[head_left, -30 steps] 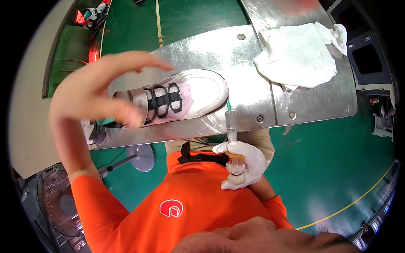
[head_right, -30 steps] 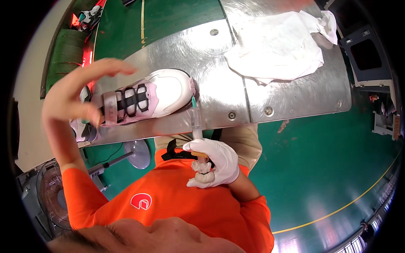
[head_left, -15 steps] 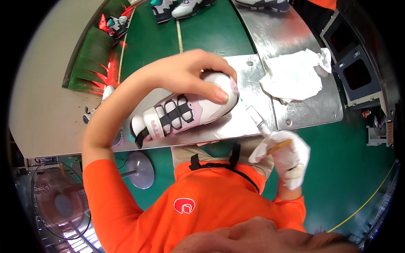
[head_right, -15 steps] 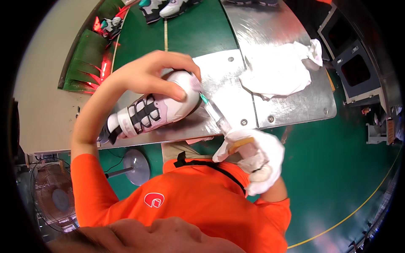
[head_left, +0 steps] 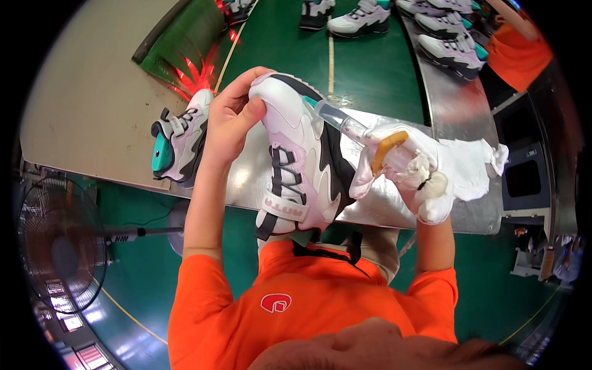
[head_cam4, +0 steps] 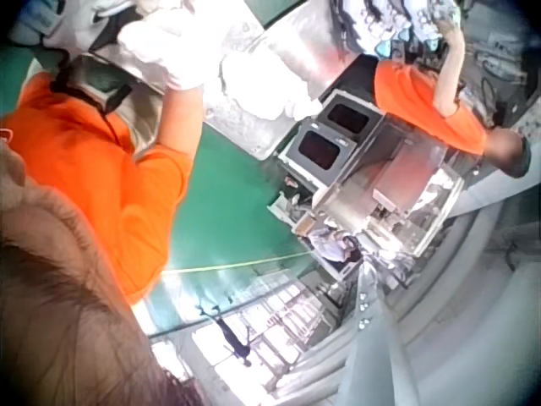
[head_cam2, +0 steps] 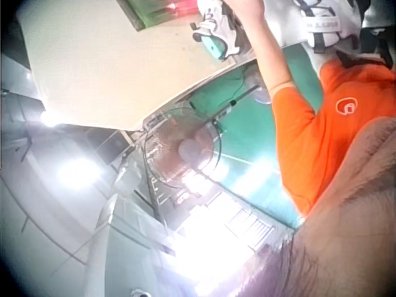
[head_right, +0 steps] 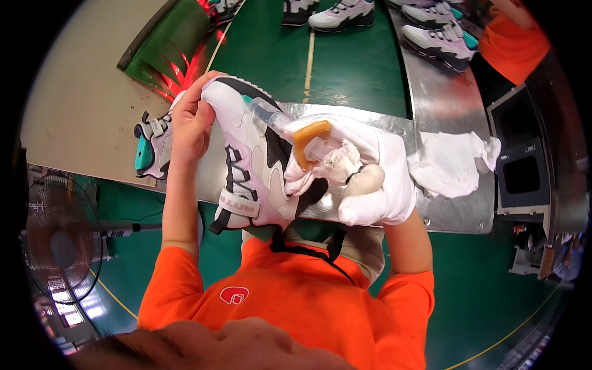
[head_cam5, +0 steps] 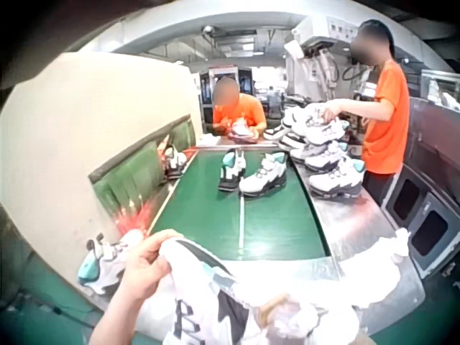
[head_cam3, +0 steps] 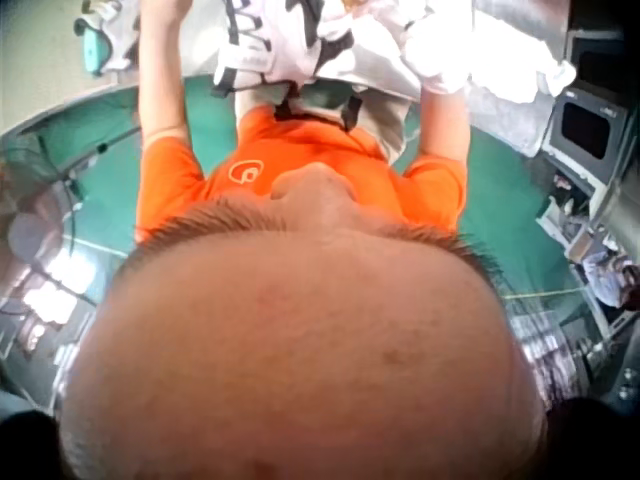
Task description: The person uses a syringe to apply glue to the seams of white and teal sneakers on a factory assembly line. They pick up each shoe, inject glue into specific areas, and place the shoe back on the conveyor belt. Other workers are visible in the background performing similar tasks.
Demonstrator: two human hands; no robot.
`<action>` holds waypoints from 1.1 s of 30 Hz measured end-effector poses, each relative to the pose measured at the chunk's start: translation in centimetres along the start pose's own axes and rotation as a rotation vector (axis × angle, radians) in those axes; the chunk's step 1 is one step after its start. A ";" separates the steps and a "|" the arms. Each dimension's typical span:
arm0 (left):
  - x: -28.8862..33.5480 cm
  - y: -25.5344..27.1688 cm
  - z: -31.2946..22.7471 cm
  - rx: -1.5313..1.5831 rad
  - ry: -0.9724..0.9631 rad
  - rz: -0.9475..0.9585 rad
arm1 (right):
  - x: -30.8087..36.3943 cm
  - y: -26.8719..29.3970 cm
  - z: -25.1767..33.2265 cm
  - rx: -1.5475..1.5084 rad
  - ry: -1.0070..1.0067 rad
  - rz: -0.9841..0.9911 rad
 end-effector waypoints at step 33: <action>5.3 -9.1 5.9 -1.056 0.389 0.286 | 15.8 3.7 -6.3 0.485 -0.043 -0.755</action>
Point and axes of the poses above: each hand's wrist, its own x-axis away from the middle knuckle, its own y-axis out of the back of the hand, z = x × y, the point moved 10 cm from there along -x, towards the middle knuckle, and after that the axes turned 13 degrees about x, right-handed, at the moved point
